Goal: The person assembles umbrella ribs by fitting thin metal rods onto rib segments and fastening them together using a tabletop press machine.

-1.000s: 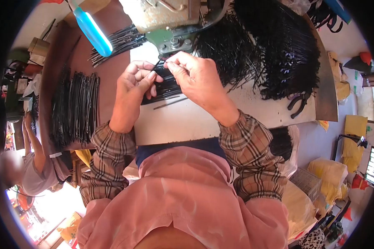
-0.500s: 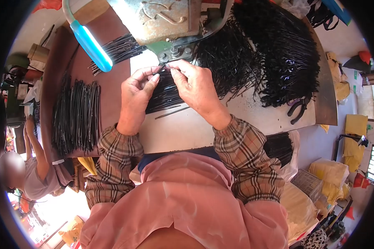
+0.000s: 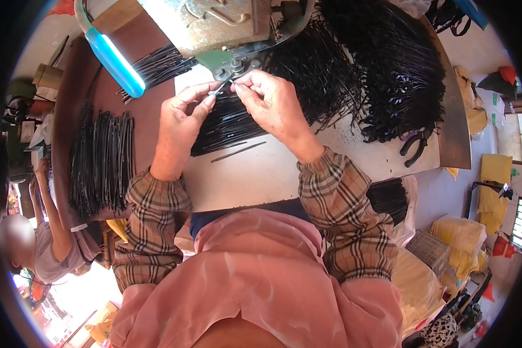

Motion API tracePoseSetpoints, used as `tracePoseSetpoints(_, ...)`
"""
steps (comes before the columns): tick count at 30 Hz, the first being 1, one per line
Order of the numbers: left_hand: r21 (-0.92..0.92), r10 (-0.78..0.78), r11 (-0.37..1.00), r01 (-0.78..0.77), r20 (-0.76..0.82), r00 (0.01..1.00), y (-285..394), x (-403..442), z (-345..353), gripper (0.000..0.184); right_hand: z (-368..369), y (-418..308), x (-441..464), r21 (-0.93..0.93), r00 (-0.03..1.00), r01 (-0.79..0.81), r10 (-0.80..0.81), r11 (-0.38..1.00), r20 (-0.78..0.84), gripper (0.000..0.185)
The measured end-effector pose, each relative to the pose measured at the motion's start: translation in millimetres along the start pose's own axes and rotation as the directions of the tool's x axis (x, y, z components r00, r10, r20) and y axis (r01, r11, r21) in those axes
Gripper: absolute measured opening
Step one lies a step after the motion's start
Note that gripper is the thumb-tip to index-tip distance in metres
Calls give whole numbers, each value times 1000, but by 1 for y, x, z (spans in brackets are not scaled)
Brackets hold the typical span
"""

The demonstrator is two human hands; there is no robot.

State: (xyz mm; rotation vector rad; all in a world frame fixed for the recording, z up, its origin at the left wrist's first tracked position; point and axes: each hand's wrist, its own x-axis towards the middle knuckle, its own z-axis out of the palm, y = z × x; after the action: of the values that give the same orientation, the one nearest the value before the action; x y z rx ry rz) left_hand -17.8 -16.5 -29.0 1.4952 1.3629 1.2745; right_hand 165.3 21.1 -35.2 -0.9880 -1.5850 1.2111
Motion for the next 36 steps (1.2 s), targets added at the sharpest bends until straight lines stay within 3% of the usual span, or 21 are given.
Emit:
tracePoseSetpoints(3, 60, 70, 996, -69, -13, 997, 2, 5, 0, 25, -1, -1, 3, -33, 1000, 20, -21, 999, -5, 11)
tracePoseSetpoints(9, 84, 70, 994, -65, -64, 995, 3, 8, 7, 25, -3, 2, 6, -62, 999, 47, -49, 997, -22, 13)
tracePoseSetpoints(12, 193, 248, 953, -233, -60, 967, -3, 17, 6, 25, -5, 4, 11, -41, 998, 65, -65, 997, -11, 15)
tracePoseSetpoints(15, 7, 157, 988, -157, -97, 983, 0, 25, 11, 24, -5, 0, 16, -20, 997, 71, -71, 997, -15, 15)
tracePoseSetpoints(18, 53, 100, 994, -94, -120, 988, 7, 26, 13, 24, -5, -3, 18, -36, 996, 84, -85, 996, -41, 15)
tracePoseSetpoints(21, 139, 185, 976, -165, -144, 972, 3, 26, 16, 25, -5, -3, 19, -69, 994, 86, -91, 994, -64, 15)
tracePoseSetpoints(27, 87, 130, 989, -117, -178, 975, 1, 29, 18, 25, -3, -3, 21, -4, 994, 82, -82, 997, -75, 15)
tracePoseSetpoints(30, 233, 86, 970, -65, -81, 993, 12, 29, 14, 26, -5, 0, 22, 21, 996, 50, -48, 999, -69, 15)
tracePoseSetpoints(33, 254, 82, 965, -58, -87, 993, 11, 30, 17, 26, -7, -2, 22, 52, 998, 27, -24, 998, -57, 17)
tracePoseSetpoints(36, 273, 170, 952, -139, -92, 981, 10, 30, 16, 25, -10, -3, 23, 57, 999, 32, -31, 998, -17, 19)
